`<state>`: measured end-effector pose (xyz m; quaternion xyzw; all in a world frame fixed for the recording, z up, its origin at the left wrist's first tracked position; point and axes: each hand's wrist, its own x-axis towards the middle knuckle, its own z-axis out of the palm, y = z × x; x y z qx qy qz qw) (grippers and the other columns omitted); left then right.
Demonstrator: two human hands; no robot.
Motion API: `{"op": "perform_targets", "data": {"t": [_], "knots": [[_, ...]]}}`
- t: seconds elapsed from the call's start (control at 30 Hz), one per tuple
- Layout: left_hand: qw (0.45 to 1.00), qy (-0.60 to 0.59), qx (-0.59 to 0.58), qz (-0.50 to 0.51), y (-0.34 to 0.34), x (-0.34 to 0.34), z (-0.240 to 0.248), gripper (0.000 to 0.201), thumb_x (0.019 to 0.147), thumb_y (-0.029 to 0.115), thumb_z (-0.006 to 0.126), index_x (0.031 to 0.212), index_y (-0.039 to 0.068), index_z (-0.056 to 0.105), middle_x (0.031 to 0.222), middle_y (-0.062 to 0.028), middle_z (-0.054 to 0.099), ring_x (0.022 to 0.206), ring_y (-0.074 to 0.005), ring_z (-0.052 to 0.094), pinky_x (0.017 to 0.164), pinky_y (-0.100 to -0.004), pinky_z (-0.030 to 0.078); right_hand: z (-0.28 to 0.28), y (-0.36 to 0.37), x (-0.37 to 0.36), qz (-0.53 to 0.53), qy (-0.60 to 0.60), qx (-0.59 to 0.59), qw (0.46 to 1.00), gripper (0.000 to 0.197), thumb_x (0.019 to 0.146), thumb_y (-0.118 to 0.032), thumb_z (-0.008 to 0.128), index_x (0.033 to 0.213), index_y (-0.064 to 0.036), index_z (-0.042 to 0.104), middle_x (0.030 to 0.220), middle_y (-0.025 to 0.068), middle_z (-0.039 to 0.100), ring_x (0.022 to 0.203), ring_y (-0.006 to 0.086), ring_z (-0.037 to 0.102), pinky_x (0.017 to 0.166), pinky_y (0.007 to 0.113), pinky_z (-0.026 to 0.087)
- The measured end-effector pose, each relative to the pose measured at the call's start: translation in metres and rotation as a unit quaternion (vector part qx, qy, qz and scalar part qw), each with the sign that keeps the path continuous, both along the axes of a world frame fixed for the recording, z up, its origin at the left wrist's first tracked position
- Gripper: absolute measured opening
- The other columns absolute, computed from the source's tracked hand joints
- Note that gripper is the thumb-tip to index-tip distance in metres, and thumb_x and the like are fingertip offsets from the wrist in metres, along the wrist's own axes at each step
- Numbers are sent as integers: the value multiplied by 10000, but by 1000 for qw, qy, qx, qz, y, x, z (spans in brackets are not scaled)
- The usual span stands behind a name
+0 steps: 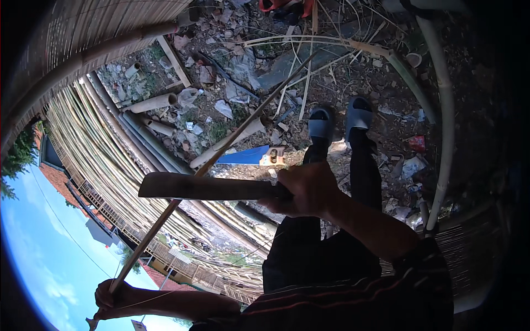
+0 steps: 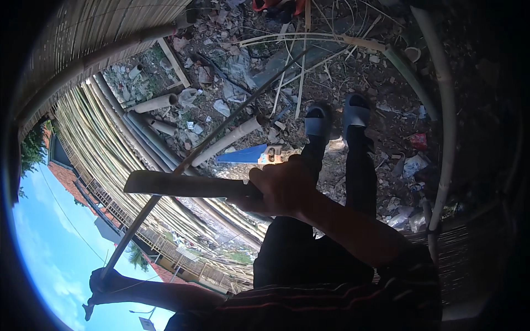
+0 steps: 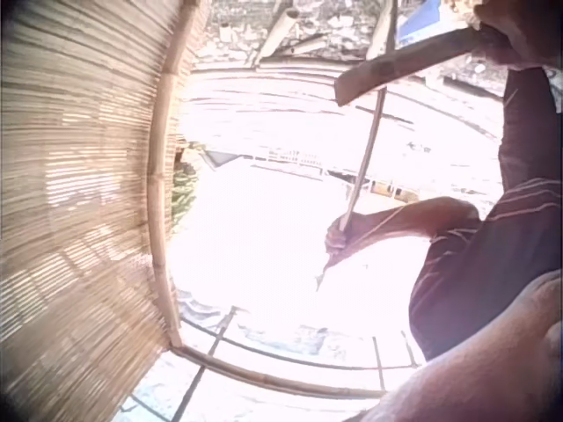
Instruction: Using a machete to split and shave strips of bamboo.
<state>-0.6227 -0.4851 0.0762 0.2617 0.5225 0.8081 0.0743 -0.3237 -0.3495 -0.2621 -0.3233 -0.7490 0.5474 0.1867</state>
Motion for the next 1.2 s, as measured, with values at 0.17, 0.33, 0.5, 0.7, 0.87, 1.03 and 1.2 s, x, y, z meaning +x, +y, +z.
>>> {"op": "perform_targets", "data": {"t": [0.17, 0.33, 0.5, 0.7, 0.87, 1.03, 1.2], "knots": [[998, 16, -51, 26, -22, -26, 1, 458, 916, 379, 654, 598, 132, 436, 544, 19, 452, 480, -103, 456, 505, -240, 423, -108, 29, 30, -74, -263, -229, 934, 544, 924, -526, 616, 688, -37, 641, 559, 104, 610, 477, 245, 631, 458, 399, 473], [990, 54, -131, -6, -43, -28, 44, 445, 935, 370, 624, 603, 137, 440, 550, 34, 441, 500, -90, 457, 521, -228, 444, -146, 28, 48, -41, -118, -125, 984, 557, 957, -520, 566, 685, -39, 637, 515, 101, 572, 470, 260, 611, 473, 412, 462], [983, 56, -168, -40, -54, -45, 46, 435, 954, 362, 595, 609, 142, 444, 556, 49, 429, 519, -78, 458, 537, -216, 465, -248, 56, 82, -61, -266, -78, 959, 565, 953, -521, 573, 695, -24, 652, 529, 114, 567, 466, 262, 572, 504, 404, 432], [952, 80, -276, -101, -64, -55, 61, 431, 965, 344, 583, 602, 142, 470, 568, 63, 461, 557, -52, 492, 581, -191, 511, -326, 73, 107, -107, -314, -187, 925, 679, 939, -646, 487, 662, -42, 627, 538, 122, 564, 559, 294, 619, 587, 426, 464], [984, 69, -133, -92, -44, -39, 47, 344, 941, 260, 614, 651, 124, 487, 562, 68, 440, 519, -44, 464, 517, -190, 445, -345, 108, 130, -119, -430, -202, 872, 866, 885, -788, 367, 759, 4, 695, 698, 225, 663, 762, 402, 684, 737, 478, 517], [992, 49, -71, -89, -23, -15, 24, 356, 931, 286, 641, 678, 119, 455, 564, 48, 424, 485, -63, 453, 490, -209, 430, -236, 86, 126, -297, -297, -502, 756, 633, 807, -706, 661, 755, -86, 549, 501, -2, 448, 363, 125, 467, 343, 310, 378], [994, 65, -3, -93, -11, 29, 86, 384, 921, 312, 669, 705, 113, 423, 565, 28, 409, 451, -82, 443, 463, -228, 416, -70, 24, 148, -367, -161, -558, 727, 320, 820, -321, 804, 768, -67, 616, 569, -3, 506, 381, 113, 465, 365, 305, 386]]}}
